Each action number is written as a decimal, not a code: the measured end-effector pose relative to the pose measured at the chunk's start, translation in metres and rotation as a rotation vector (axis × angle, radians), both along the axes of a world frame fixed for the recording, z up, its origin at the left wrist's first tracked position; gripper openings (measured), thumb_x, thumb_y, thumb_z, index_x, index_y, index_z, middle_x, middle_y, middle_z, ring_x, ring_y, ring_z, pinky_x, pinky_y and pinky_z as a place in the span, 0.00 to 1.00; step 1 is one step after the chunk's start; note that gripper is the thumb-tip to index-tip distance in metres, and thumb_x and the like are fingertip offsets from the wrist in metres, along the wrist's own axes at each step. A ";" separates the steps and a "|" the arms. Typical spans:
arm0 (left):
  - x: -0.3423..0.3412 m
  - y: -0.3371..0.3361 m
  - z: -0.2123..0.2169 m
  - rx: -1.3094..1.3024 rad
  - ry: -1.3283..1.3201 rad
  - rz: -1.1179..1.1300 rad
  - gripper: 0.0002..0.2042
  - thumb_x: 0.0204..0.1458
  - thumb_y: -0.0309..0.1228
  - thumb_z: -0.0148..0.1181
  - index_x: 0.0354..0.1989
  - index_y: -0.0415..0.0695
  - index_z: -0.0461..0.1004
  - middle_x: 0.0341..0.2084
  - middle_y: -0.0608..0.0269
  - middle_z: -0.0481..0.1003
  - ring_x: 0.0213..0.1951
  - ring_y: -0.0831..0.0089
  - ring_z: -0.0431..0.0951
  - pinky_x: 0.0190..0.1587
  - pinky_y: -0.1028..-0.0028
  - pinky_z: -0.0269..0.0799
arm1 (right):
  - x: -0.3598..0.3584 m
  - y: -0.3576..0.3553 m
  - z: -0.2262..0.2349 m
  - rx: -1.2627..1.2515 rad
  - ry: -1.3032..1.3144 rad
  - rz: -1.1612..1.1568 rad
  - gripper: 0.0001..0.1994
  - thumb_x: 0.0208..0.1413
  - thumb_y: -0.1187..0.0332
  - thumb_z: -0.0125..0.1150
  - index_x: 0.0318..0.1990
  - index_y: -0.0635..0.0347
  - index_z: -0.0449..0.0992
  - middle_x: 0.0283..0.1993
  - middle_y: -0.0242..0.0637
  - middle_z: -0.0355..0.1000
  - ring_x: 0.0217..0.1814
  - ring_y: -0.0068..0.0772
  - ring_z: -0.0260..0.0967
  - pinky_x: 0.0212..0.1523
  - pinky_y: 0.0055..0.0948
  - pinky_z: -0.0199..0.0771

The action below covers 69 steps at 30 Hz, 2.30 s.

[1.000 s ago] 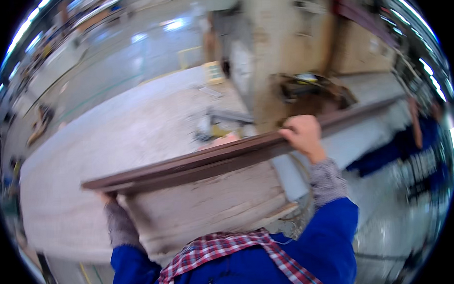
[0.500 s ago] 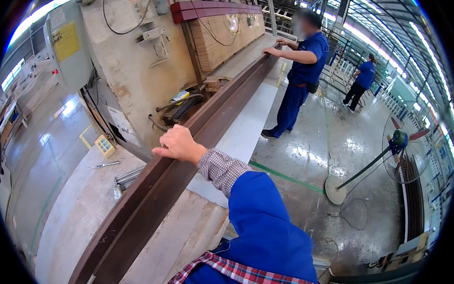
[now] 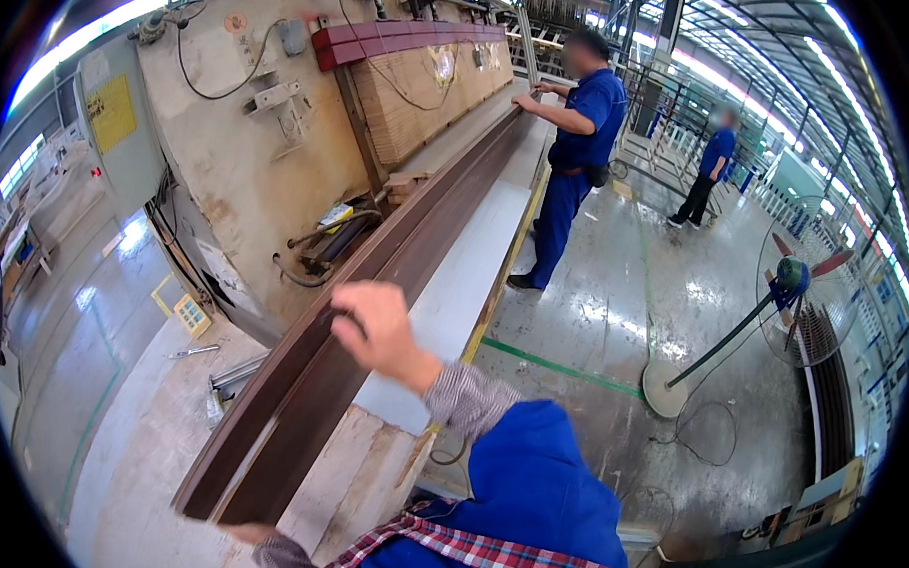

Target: The person selects long wooden strips from a rack and places them onto a large white board on a workbench. They then use a handheld power tool to fasten the strips to the board, moving along the length of the material. The person handles the strips and the board directly, positioning them for assembly.

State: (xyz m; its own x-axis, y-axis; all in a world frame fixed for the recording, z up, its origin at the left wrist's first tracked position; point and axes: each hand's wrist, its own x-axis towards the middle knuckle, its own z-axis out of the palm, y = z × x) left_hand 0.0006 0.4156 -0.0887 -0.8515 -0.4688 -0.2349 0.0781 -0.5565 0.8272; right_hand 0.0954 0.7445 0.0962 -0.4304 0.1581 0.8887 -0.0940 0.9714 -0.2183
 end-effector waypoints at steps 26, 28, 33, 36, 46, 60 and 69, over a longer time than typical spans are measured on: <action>0.106 -0.016 -0.017 0.476 -0.033 -0.658 0.25 0.54 0.52 0.39 0.47 0.41 0.62 0.48 0.48 0.65 0.52 0.60 0.64 0.53 0.64 0.62 | 0.007 -0.196 -0.105 -0.088 -0.672 1.074 0.30 0.51 0.53 0.51 0.55 0.67 0.59 0.57 0.51 0.57 0.59 0.48 0.55 0.57 0.42 0.51; 0.114 0.000 -0.027 0.504 0.211 -0.637 0.30 0.54 0.54 0.38 0.55 0.41 0.55 0.55 0.47 0.57 0.58 0.60 0.57 0.56 0.63 0.57 | 0.012 -0.236 -0.104 0.122 -0.697 1.356 0.34 0.51 0.46 0.46 0.56 0.68 0.57 0.60 0.53 0.53 0.63 0.52 0.48 0.61 0.46 0.42; 0.121 0.031 0.043 0.193 1.215 0.485 0.36 0.53 0.57 0.35 0.63 0.44 0.40 0.63 0.51 0.43 0.63 0.64 0.45 0.60 0.65 0.51 | 0.021 -0.283 -0.130 0.098 -0.683 1.553 0.44 0.46 0.34 0.39 0.57 0.68 0.56 0.62 0.53 0.51 0.66 0.56 0.42 0.62 0.55 0.30; 0.152 -0.016 -0.028 0.255 0.886 0.063 0.38 0.53 0.59 0.30 0.63 0.45 0.29 0.64 0.56 0.35 0.64 0.71 0.40 0.62 0.69 0.44 | 0.040 -0.318 -0.132 0.146 -0.605 1.626 0.43 0.48 0.33 0.34 0.58 0.67 0.56 0.62 0.53 0.50 0.66 0.57 0.40 0.62 0.54 0.28; 0.258 -0.182 0.028 0.555 0.400 -0.505 0.33 0.57 0.54 0.30 0.59 0.37 0.51 0.56 0.58 0.58 0.56 0.73 0.60 0.55 0.72 0.58 | 0.016 -0.403 -0.175 -0.030 -0.750 1.443 0.42 0.52 0.35 0.28 0.58 0.68 0.55 0.61 0.50 0.53 0.66 0.47 0.44 0.63 0.48 0.34; 0.388 -0.327 0.015 0.491 0.456 0.513 0.21 0.56 0.46 0.42 0.47 0.41 0.65 0.42 0.67 0.70 0.45 0.78 0.68 0.50 0.79 0.60 | 0.209 -0.650 -0.164 0.241 -0.660 2.202 0.39 0.54 0.39 0.26 0.52 0.72 0.61 0.54 0.50 0.61 0.57 0.50 0.55 0.58 0.43 0.48; 0.505 -0.364 -0.028 0.369 0.414 1.172 0.17 0.56 0.39 0.41 0.45 0.39 0.66 0.46 0.61 0.69 0.47 0.74 0.67 0.52 0.74 0.60 | 0.331 -0.762 -0.169 0.645 -0.520 2.844 0.27 0.47 0.48 0.48 0.48 0.62 0.68 0.49 0.43 0.67 0.51 0.43 0.62 0.55 0.48 0.50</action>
State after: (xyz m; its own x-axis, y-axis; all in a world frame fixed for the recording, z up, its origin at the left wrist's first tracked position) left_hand 0.5051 0.0511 -0.1166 -0.0200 -0.9441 -0.3290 0.8826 -0.1712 0.4377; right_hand 0.4262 -0.0178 -0.0730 0.6849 -0.5183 0.5121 -0.2398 -0.8241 -0.5132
